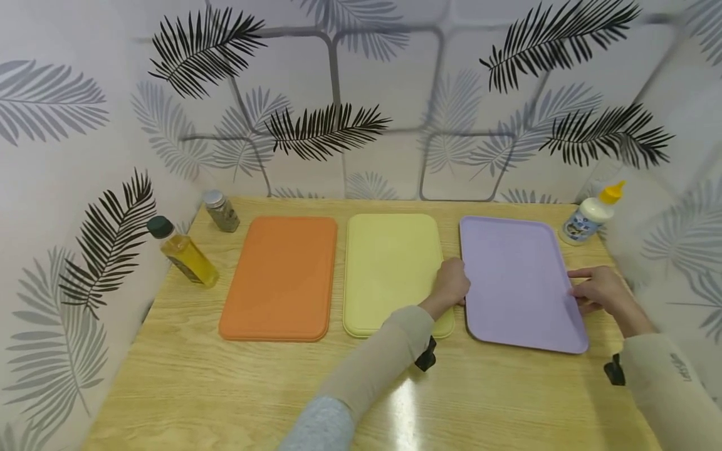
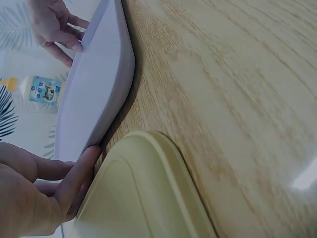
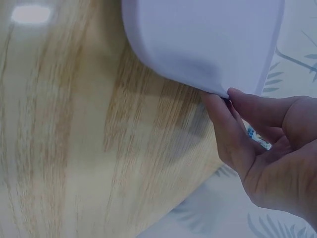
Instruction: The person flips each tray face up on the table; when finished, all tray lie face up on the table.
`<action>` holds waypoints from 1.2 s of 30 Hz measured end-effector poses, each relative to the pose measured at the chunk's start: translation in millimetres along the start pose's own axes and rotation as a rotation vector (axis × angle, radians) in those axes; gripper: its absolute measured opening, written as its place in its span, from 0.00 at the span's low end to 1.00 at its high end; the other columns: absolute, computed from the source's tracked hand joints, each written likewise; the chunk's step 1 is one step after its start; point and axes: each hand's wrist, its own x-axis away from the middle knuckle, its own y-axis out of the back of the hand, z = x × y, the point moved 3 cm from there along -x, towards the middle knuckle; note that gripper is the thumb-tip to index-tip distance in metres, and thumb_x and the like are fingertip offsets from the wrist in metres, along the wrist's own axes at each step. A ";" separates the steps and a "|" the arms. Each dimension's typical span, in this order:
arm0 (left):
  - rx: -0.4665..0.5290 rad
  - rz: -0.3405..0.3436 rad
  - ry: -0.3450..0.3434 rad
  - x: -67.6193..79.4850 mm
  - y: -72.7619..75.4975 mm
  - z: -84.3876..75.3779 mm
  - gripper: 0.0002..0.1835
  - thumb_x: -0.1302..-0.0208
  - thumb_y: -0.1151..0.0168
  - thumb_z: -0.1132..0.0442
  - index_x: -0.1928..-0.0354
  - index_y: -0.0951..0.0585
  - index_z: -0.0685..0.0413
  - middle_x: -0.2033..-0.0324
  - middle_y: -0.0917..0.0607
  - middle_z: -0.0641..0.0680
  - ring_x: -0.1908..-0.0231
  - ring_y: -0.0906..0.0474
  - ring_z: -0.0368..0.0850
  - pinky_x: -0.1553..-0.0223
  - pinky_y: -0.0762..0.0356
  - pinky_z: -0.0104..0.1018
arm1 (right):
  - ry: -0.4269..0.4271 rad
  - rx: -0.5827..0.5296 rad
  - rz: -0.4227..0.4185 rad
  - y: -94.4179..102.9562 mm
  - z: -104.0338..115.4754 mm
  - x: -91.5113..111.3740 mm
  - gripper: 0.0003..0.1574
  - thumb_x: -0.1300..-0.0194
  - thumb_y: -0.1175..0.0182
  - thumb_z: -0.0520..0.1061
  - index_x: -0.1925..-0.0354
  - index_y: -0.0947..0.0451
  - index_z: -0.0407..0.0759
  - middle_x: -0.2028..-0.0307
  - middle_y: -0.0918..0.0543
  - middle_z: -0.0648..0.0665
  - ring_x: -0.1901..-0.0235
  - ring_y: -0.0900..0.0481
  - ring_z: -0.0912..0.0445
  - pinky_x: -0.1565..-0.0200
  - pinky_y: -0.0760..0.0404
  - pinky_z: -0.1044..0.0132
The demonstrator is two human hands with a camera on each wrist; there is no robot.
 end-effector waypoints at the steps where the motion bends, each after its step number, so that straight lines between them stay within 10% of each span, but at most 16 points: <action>1: 0.003 0.001 0.004 -0.1 0.0 -0.6 0.09 0.39 0.47 0.78 0.62 0.19 0.66 0.69 0.16 0.62 0.93 0.25 0.42 0.92 0.29 0.26 | 0.003 0.012 -0.006 0.4 -0.6 -0.2 0.39 0.42 0.43 0.30 0.37 0.46 0.13 0.80 0.20 0.46 0.79 0.21 0.56 0.73 0.15 0.55; 6: 0.033 0.036 -0.035 -2.2 5.8 1.5 0.06 0.39 0.44 0.76 0.72 0.21 0.66 0.80 0.18 0.59 0.90 0.24 0.41 0.91 0.32 0.23 | 0.024 0.114 -0.059 -0.9 -1.8 -0.5 0.37 0.43 0.46 0.31 0.39 0.44 0.14 0.79 0.19 0.43 0.79 0.20 0.56 0.75 0.15 0.56; 16: 0.012 0.096 -0.200 30.4 88.6 16.5 0.22 0.31 0.44 0.65 0.37 0.28 0.65 0.43 0.22 0.64 0.87 0.35 0.35 0.85 0.36 0.22 | 0.064 0.553 -0.310 -22.7 41.6 24.8 0.30 0.35 0.53 0.43 0.40 0.35 0.24 0.48 0.29 0.19 0.56 0.28 0.24 0.72 0.25 0.39; 24: -0.196 0.048 -0.209 48.0 139.4 53.4 0.26 0.31 0.42 0.61 0.35 0.31 0.67 0.41 0.26 0.66 0.45 0.26 0.60 0.47 0.23 0.46 | 0.326 0.473 -0.479 -83.6 97.6 40.7 0.25 0.35 0.46 0.40 0.43 0.28 0.28 0.49 0.28 0.21 0.56 0.29 0.24 0.69 0.25 0.33; 36: -0.234 -0.008 0.011 64.4 152.4 130.5 0.39 0.36 0.36 0.55 0.28 0.41 0.63 0.30 0.46 0.71 0.32 0.48 0.68 0.38 0.35 0.59 | 0.465 0.181 -0.223 -153.3 151.4 21.6 0.31 0.33 0.50 0.38 0.35 0.37 0.26 0.38 0.36 0.22 0.40 0.38 0.26 0.39 0.38 0.35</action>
